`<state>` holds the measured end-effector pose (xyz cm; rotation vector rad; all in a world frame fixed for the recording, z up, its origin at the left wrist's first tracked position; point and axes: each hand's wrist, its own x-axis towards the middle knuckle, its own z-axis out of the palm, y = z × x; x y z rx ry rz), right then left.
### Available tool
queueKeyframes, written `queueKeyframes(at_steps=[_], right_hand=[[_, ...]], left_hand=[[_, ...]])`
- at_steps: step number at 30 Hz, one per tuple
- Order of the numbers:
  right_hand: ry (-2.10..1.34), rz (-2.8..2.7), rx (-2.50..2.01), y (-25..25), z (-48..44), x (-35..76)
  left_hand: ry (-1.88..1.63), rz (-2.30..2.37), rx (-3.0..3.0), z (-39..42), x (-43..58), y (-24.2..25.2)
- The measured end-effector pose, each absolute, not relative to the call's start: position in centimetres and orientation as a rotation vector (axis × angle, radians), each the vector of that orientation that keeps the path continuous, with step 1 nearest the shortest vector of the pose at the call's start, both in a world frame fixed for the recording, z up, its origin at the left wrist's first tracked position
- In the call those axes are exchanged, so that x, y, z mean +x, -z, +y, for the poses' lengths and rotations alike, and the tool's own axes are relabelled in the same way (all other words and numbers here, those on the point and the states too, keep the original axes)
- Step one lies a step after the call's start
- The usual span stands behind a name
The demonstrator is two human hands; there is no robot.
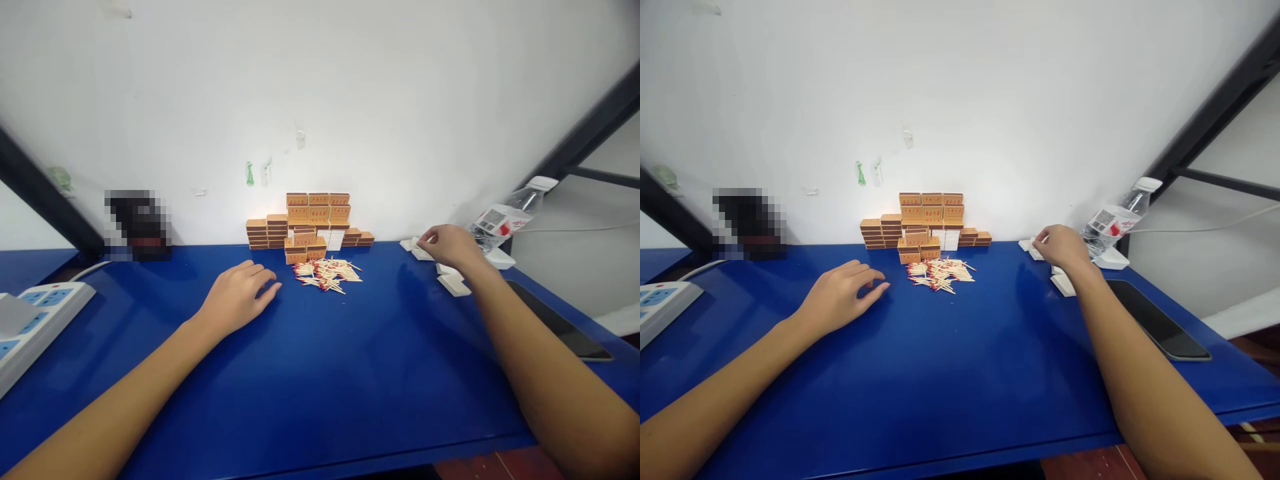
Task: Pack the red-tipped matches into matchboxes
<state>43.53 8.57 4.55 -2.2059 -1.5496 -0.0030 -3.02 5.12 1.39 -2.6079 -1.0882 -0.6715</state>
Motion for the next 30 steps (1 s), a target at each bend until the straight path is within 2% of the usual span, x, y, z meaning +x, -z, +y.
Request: queueKeyframes(at_steps=[8,14,17,20,22,26,30], right_hand=[[0.06,-1.797,-2.199,-3.6,8.5,45.5],[-0.003,-2.032,-2.064,-5.9,7.4,42.6],[-0.168,-2.169,-1.933,-6.8,5.9,38.7],[-0.607,-2.366,-1.534,-6.5,3.6,33.1],[-0.725,-2.443,-1.341,-5.9,1.9,29.4],[-0.673,-2.459,-1.217,-4.9,-0.1,25.6],[-0.546,-2.416,-1.254,-4.4,0.4,26.2]], left_hand=[[0.727,-1.054,-2.635,5.0,-2.9,-1.5],[0.712,-0.974,-2.617,4.6,-2.6,-1.3],[0.748,-0.934,-2.659,4.0,-2.0,-1.2],[0.822,-0.924,-2.756,3.2,-1.3,-1.3],[0.842,-0.918,-2.825,2.7,-0.8,-1.3],[0.816,-0.871,-2.909,2.1,-0.3,-1.3],[0.774,-0.833,-2.947,2.0,-0.3,-1.0]])
